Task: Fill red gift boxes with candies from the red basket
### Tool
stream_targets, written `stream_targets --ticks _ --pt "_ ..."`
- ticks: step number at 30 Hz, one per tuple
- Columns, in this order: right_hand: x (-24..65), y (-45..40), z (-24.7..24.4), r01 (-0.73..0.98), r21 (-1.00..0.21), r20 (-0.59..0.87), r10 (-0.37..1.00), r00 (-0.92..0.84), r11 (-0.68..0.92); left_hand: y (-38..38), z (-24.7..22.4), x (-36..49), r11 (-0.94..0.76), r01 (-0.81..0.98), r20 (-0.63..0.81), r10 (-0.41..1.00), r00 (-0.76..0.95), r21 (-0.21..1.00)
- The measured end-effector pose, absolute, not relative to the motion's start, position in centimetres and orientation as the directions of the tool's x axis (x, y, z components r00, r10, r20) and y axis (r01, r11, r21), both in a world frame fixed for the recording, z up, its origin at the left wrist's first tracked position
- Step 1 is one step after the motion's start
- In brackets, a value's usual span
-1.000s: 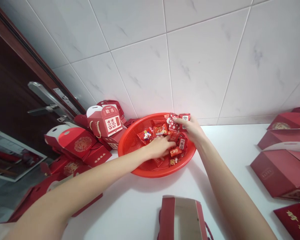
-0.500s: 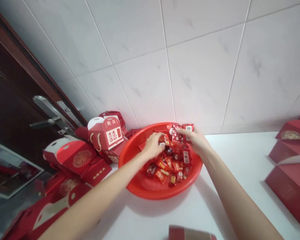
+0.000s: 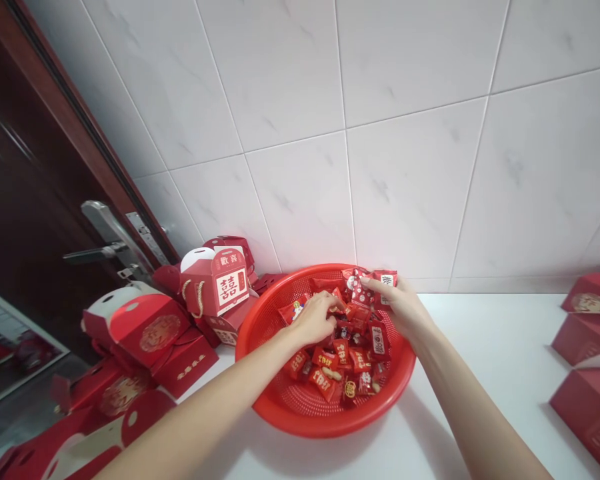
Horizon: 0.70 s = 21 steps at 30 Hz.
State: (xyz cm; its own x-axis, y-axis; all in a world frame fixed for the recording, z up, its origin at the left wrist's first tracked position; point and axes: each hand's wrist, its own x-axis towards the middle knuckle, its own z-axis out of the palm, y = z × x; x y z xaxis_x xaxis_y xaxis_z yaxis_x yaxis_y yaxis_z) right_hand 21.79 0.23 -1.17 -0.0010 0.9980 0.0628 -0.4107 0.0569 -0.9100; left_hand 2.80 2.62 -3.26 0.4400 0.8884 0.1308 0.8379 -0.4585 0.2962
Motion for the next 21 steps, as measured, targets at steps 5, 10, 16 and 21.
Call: stream_targets --ticks 5,10,16,21 --pt "21.7 -0.2 -0.6 -0.428 -0.902 0.056 0.998 0.014 0.056 2.3 -3.3 3.1 -0.512 0.818 0.078 0.856 0.511 0.264" --pt "21.7 -0.3 -0.5 -0.408 -0.911 0.065 0.998 0.013 0.065 2.3 -3.2 3.4 -0.56 0.796 0.067 0.825 0.561 0.228" --pt "21.9 -0.4 -0.3 -0.489 -0.871 0.045 0.999 0.01 0.044 0.8 0.0 3.3 -0.574 0.732 0.088 0.805 0.587 0.367" --pt "22.7 -2.1 1.8 -0.592 -0.805 0.071 0.997 -0.006 0.054 -6.3 3.9 3.2 -0.571 0.485 0.304 0.797 0.522 0.662"
